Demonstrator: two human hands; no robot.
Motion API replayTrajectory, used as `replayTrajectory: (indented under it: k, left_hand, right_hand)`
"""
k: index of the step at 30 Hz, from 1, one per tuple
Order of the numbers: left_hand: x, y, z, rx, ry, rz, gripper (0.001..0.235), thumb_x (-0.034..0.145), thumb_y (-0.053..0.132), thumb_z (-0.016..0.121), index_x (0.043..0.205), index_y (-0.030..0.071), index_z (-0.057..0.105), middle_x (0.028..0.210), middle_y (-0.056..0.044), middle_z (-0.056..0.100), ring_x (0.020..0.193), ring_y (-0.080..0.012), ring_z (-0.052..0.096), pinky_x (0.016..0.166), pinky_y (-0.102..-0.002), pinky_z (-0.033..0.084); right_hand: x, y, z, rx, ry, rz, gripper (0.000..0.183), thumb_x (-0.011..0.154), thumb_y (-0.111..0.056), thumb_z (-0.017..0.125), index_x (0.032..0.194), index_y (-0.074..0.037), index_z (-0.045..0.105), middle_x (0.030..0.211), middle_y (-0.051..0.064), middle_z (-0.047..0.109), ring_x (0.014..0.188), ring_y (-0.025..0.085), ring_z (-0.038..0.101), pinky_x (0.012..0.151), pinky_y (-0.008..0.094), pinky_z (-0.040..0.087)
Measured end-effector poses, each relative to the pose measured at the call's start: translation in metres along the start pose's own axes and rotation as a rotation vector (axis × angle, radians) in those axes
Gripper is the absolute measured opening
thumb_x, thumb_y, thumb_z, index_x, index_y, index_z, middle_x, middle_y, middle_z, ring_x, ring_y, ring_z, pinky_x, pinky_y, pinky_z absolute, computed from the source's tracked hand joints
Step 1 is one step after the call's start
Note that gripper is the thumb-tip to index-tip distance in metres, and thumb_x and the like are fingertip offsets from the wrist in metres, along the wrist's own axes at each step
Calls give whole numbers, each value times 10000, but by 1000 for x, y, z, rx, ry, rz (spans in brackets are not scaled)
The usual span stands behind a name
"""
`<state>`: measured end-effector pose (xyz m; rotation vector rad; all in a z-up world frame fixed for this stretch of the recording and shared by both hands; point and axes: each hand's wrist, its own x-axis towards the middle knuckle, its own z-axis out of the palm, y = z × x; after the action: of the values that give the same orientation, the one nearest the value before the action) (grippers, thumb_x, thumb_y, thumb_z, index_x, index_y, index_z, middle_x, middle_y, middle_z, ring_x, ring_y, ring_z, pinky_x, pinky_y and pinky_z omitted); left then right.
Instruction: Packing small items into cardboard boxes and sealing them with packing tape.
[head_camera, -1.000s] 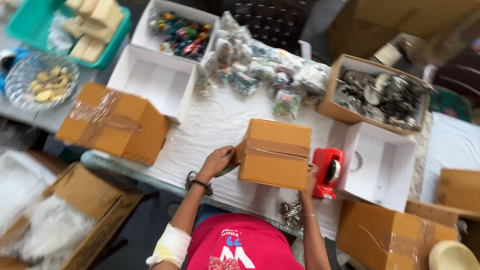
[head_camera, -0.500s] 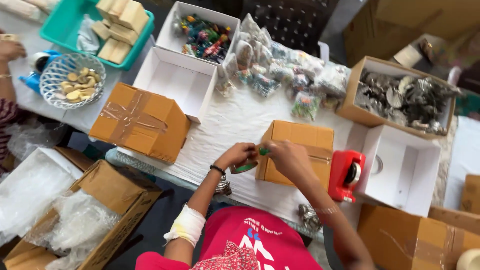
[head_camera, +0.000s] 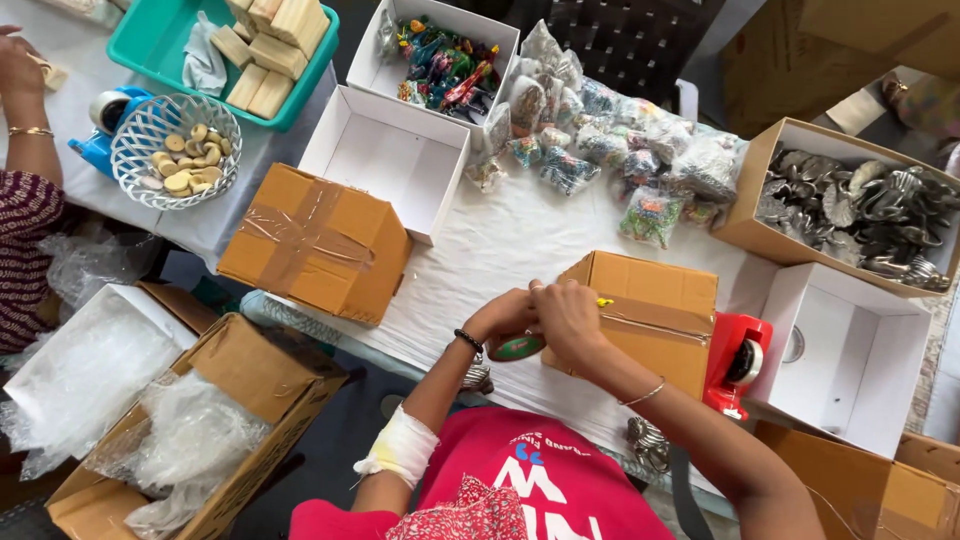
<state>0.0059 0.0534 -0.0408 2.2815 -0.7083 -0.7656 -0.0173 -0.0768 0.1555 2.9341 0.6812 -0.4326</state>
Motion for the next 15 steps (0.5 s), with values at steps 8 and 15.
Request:
replayTrajectory:
  k: [8,15]
  left_hand:
    - [8,-8,12,-496,116,4,235,889,161,666,1009,-39,691,923,-195,759,839,-189,687,741,-385,562]
    - [-6,2,6,-544,90,-131,289,951,219,594,1006,-46,696,866,-185,751,789,-165,672,716,-371,555]
  right_hand:
    - [3,-20,61,-181,163,114,253,856,-201,719,1093,-145,649,828,20,721,808,220,714,518,375,532]
    - [-6,-15,58,-37,165,135,270,858,-238,673,1111,-148,640,917,25,721,873,225,707,525,391,534]
